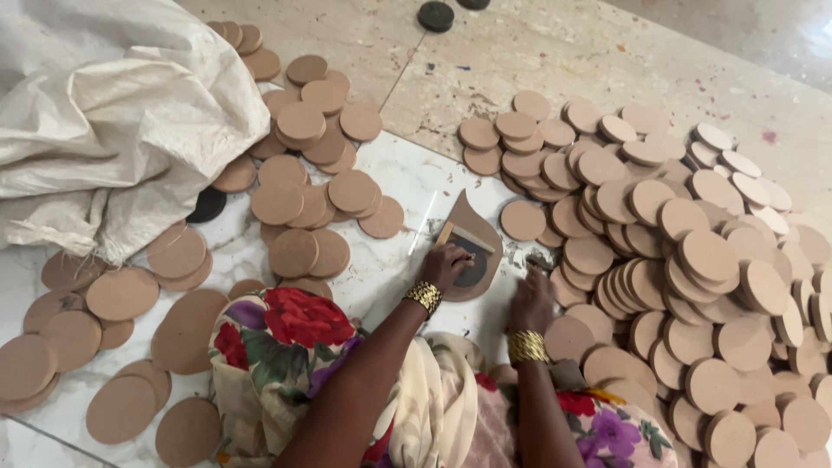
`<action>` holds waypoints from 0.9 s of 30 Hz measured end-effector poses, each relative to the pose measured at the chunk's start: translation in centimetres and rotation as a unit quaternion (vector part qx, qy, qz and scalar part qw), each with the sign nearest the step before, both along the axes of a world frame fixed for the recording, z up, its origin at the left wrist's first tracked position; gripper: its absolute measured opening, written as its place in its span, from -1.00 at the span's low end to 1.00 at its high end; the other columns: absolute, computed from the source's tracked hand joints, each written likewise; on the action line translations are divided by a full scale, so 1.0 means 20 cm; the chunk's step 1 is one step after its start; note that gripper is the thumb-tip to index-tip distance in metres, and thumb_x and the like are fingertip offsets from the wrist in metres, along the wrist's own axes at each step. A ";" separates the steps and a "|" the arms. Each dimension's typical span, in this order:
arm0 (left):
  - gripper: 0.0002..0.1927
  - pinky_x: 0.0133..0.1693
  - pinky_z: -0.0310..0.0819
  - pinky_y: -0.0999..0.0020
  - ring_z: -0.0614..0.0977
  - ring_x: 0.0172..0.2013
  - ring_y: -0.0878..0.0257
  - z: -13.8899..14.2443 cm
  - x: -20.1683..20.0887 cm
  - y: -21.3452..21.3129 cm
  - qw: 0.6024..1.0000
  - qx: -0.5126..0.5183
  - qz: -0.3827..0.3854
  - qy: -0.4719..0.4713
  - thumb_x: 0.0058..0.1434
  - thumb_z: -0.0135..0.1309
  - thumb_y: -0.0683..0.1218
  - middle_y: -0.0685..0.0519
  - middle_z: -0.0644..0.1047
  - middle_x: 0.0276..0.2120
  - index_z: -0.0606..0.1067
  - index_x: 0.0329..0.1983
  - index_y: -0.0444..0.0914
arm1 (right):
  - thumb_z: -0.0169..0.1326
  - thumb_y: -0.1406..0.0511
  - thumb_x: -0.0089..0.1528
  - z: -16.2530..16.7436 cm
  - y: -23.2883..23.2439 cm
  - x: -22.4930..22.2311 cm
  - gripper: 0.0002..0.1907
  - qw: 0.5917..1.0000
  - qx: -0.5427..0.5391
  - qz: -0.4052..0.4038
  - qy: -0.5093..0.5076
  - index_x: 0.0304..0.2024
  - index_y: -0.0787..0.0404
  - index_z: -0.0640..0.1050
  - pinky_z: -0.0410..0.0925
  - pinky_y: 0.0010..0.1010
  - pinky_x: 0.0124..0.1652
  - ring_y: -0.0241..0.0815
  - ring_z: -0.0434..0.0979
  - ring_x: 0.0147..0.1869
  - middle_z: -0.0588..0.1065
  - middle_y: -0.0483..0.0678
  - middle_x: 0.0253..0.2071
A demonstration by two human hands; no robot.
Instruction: The person sits on a cushion on the floor and hammers a nail through the center of small round wooden discs using a hammer and a wooden guide template. They place each disc on the template, position a nail, hammer it in, and set the finished disc aside, repeating with discs taken from a large pile.
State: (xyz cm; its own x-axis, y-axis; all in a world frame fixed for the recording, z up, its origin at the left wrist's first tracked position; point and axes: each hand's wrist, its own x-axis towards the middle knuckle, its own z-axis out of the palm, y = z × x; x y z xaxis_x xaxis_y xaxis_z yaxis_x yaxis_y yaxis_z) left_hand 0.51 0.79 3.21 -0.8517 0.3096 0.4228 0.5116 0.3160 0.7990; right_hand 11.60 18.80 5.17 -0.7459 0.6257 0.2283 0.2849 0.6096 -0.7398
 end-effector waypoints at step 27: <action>-0.84 -0.19 0.54 0.13 0.64 -0.27 0.02 -0.05 0.01 -0.01 1.000 -0.013 0.013 -0.015 0.12 0.30 -0.08 -0.03 0.60 -0.34 0.59 -0.34 -0.24 | 0.20 0.26 0.24 0.37 -0.25 0.21 -0.60 0.985 -0.010 0.161 -0.053 0.13 0.13 0.52 0.42 -0.35 -0.38 -0.25 0.62 -0.42 0.63 0.00 -0.44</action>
